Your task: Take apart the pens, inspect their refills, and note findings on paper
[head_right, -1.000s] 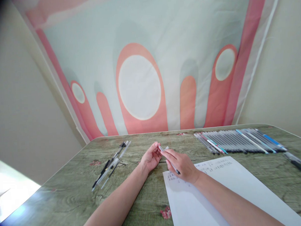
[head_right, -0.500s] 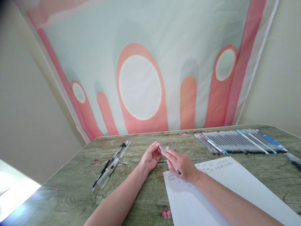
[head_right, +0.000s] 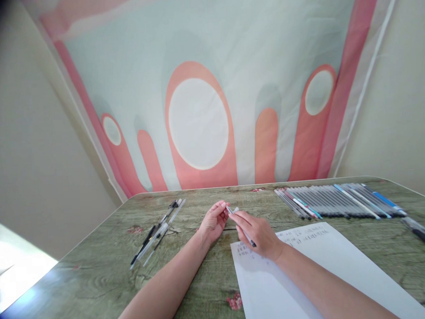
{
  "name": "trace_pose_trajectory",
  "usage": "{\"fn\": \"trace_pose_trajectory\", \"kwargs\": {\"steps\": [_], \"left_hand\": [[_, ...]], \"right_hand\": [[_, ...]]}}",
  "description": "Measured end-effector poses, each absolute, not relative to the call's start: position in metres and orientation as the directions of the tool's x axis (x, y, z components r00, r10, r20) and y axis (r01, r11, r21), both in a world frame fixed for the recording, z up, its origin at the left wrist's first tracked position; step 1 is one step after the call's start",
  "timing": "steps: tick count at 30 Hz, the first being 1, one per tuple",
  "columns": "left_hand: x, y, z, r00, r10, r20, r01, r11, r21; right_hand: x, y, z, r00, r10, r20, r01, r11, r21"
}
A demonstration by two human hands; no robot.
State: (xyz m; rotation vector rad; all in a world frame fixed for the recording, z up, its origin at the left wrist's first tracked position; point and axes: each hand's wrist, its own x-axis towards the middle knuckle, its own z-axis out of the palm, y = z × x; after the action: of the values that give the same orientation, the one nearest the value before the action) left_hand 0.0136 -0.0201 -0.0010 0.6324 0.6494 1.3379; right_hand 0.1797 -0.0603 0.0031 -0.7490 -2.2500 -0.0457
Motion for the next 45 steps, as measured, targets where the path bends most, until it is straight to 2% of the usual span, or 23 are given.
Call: {"fn": "trace_pose_trajectory", "kwargs": {"steps": [7,14,19,22,25,27,29,33,38,45], "left_hand": [[0.016,-0.024,0.001,0.103,0.992,-0.070,-0.670,0.121,0.732],[0.018,-0.028,0.006,0.065,0.998,-0.009,-0.601,0.047,0.798],[0.019,-0.025,0.003,0.055,0.998,0.042,-0.527,-0.007,0.850],[0.020,-0.025,-0.001,0.043,0.996,0.075,-0.424,-0.049,0.904],[0.021,-0.028,-0.005,0.036,0.978,0.203,-0.175,-0.194,0.965],[0.021,-0.031,-0.006,0.062,0.954,0.294,-0.013,-0.293,0.956],[0.021,-0.034,-0.008,0.089,0.941,0.327,0.077,-0.333,0.940],[0.021,-0.037,-0.009,0.125,0.937,0.326,0.168,-0.343,0.924],[0.021,-0.037,-0.009,0.123,0.936,0.330,0.167,-0.348,0.923],[0.017,-0.034,-0.014,0.130,0.932,0.339,0.291,-0.363,0.885]], "right_hand": [[0.179,-0.059,0.005,-0.514,0.512,0.689,0.542,0.816,-0.201],[0.179,-0.060,0.005,-0.494,0.505,0.708,0.544,0.815,-0.202],[0.180,-0.060,0.004,-0.470,0.535,0.702,0.547,0.801,-0.244],[0.180,-0.056,0.002,-0.382,0.579,0.720,0.558,0.765,-0.320],[0.182,-0.051,-0.001,-0.271,0.634,0.725,0.565,0.714,-0.413],[0.183,-0.048,-0.003,-0.227,0.654,0.722,0.559,0.694,-0.453],[0.184,-0.047,-0.005,-0.211,0.663,0.718,0.551,0.688,-0.473],[0.184,-0.047,-0.005,-0.216,0.673,0.707,0.544,0.684,-0.485],[0.183,-0.049,-0.003,-0.218,0.679,0.701,0.546,0.680,-0.489],[0.182,-0.049,-0.005,-0.208,0.688,0.695,0.539,0.674,-0.505]]}}
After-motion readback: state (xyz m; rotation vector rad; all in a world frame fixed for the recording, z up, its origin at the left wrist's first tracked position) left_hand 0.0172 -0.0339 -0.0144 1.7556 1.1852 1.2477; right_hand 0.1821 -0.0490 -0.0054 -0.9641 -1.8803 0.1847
